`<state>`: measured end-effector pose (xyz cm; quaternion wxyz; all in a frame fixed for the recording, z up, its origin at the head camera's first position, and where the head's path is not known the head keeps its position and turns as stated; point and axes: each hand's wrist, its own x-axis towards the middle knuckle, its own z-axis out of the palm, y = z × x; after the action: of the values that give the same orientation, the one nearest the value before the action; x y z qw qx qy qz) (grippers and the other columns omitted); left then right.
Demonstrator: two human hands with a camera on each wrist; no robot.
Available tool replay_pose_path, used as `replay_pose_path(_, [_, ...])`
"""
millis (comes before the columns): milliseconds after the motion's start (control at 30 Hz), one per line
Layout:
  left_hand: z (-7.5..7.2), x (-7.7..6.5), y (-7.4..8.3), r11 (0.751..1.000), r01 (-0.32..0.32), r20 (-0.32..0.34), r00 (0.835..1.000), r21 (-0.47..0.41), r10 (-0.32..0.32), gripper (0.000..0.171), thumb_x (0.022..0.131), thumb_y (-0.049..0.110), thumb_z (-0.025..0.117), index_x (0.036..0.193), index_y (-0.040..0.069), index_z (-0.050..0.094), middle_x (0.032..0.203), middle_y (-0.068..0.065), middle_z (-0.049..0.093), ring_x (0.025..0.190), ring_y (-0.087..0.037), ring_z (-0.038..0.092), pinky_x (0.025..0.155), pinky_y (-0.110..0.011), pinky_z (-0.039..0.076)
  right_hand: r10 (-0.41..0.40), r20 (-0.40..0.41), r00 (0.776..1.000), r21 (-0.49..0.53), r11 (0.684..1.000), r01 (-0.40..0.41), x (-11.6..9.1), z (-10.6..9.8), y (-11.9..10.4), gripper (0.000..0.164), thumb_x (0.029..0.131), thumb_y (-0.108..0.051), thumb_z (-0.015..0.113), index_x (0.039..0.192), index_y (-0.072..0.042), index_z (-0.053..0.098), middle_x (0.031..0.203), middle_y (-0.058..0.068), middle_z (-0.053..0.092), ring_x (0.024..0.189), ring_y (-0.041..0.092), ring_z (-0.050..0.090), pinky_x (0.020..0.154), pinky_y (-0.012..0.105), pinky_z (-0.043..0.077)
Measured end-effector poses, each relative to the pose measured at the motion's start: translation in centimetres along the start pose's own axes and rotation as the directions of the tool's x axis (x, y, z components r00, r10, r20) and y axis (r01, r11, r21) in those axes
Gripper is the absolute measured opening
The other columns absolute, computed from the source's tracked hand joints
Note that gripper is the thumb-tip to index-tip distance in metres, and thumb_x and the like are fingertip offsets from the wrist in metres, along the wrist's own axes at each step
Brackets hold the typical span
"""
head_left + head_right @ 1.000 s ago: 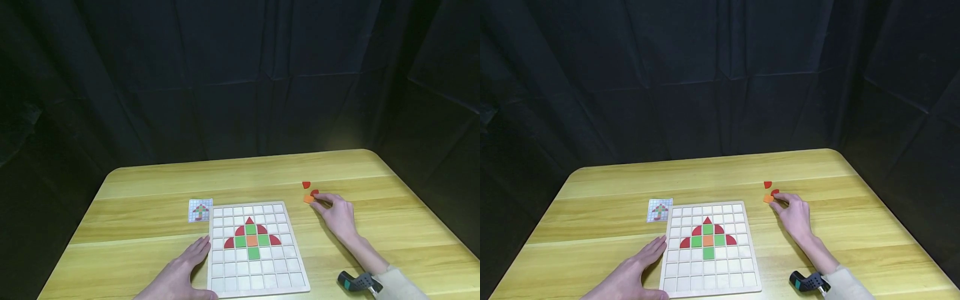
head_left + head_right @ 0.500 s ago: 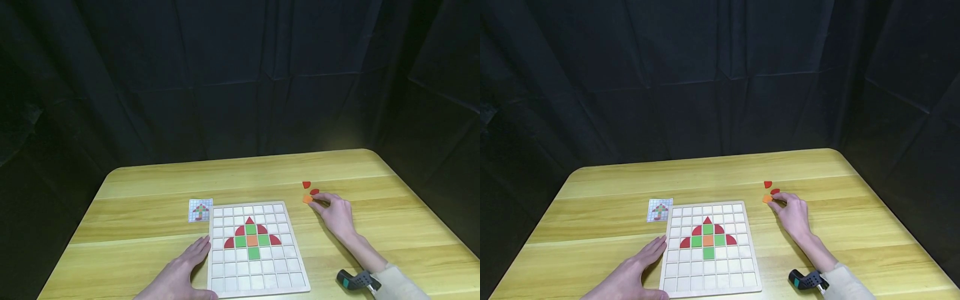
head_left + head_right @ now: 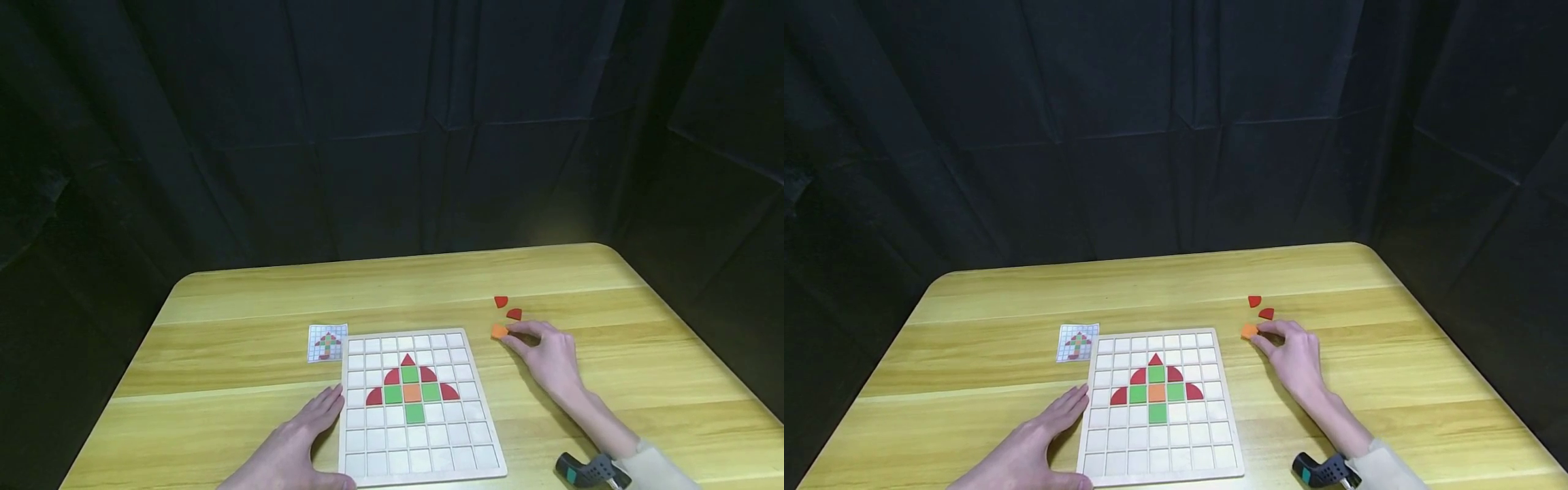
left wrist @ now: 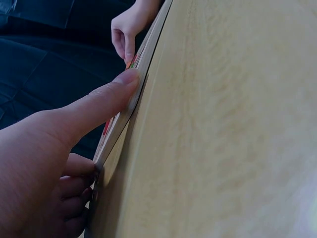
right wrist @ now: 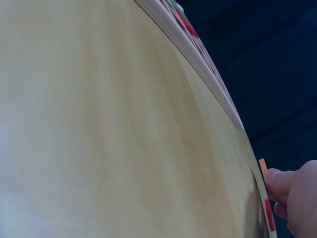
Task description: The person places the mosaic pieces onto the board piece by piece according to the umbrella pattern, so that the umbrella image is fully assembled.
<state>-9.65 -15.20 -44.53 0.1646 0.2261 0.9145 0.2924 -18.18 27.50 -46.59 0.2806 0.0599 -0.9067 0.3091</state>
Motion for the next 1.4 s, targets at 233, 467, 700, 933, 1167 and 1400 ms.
replay_pose_path(233, [-0.2, 0.0, 0.2, 0.999, 0.029, 0.02, 0.999, -0.022, -0.029, 0.12, 0.065, 0.076, 0.075, 0.156, 0.011, 0.033, 0.165, -0.003, 0.026, 0.15, -0.032, 0.027, 0.114, -0.057, 0.034, -0.099, 0.001, 0.995, 0.035, 0.994, 0.099, -1.4, -0.4, -2.0, 0.025, 0.071, -0.009, 0.09, 0.093, -0.01, 0.079, 0.09, 0.0, 0.077, 0.086, 0.024, 0.073, 0.078, 0.003, 0.043])
replay_pose_path(467, [-0.1, -0.1, 0.1, 1.0, 0.004, 0.01, 1.0, -0.003, -0.004, 0.121, 0.066, 0.078, 0.073, 0.157, 0.01, 0.032, 0.166, -0.003, 0.025, 0.151, -0.032, 0.026, 0.113, -0.057, 0.034, -0.171, -0.003, 0.985, 0.121, 0.978, 0.17, -2.7, -0.3, -4.0, 0.026, 0.068, -0.004, 0.09, 0.09, -0.012, 0.078, 0.089, -0.004, 0.077, 0.083, 0.015, 0.072, 0.081, 0.005, 0.048])
replay_pose_path(700, [-0.1, -0.2, 0.1, 1.0, 0.009, 0.013, 1.0, -0.003, -0.009, 0.121, 0.066, 0.078, 0.073, 0.157, 0.011, 0.032, 0.166, -0.002, 0.025, 0.151, -0.032, 0.026, 0.113, -0.058, 0.034, -0.23, 0.028, 0.973, 0.232, 0.948, 0.218, -4.7, 0.1, -6.6, 0.03, 0.066, -0.001, 0.09, 0.09, -0.015, 0.078, 0.092, -0.006, 0.075, 0.084, 0.01, 0.071, 0.083, 0.007, 0.049])
replay_pose_path(933, [0.1, -0.3, 0.1, 0.999, -0.018, -0.012, 1.0, 0.027, 0.018, 0.119, 0.068, 0.079, 0.071, 0.157, 0.01, 0.032, 0.166, 0.0, 0.025, 0.151, -0.029, 0.026, 0.114, -0.055, 0.034, -0.315, 0.09, 0.945, 0.328, 0.905, 0.27, -6.6, 0.8, -9.2, 0.029, 0.067, -0.004, 0.09, 0.089, -0.016, 0.077, 0.093, -0.005, 0.074, 0.085, 0.01, 0.07, 0.075, 0.013, 0.054])
replay_pose_path(1167, [0.1, -0.3, 0.2, 0.999, -0.017, -0.012, 1.0, 0.031, 0.017, 0.119, 0.068, 0.08, 0.069, 0.156, 0.009, 0.033, 0.166, 0.001, 0.024, 0.152, -0.028, 0.025, 0.115, -0.055, 0.034, -0.402, 0.147, 0.904, 0.438, 0.845, 0.305, -8.0, 1.7, -10.8, 0.024, 0.073, -0.009, 0.087, 0.093, -0.017, 0.077, 0.095, -0.006, 0.073, 0.089, 0.009, 0.069, 0.078, 0.012, 0.053])
replay_pose_path(1400, [0.0, -0.4, 0.2, 1.0, -0.015, -0.005, 1.0, 0.017, 0.015, 0.118, 0.069, 0.08, 0.07, 0.157, 0.011, 0.032, 0.166, 0.001, 0.024, 0.151, -0.029, 0.025, 0.114, -0.054, 0.035, -0.513, 0.118, 0.85, 0.457, 0.788, 0.413, -8.3, 2.3, -11.4, 0.022, 0.074, -0.007, 0.087, 0.091, -0.015, 0.075, 0.095, -0.004, 0.073, 0.09, 0.011, 0.068, 0.085, 0.011, 0.051])
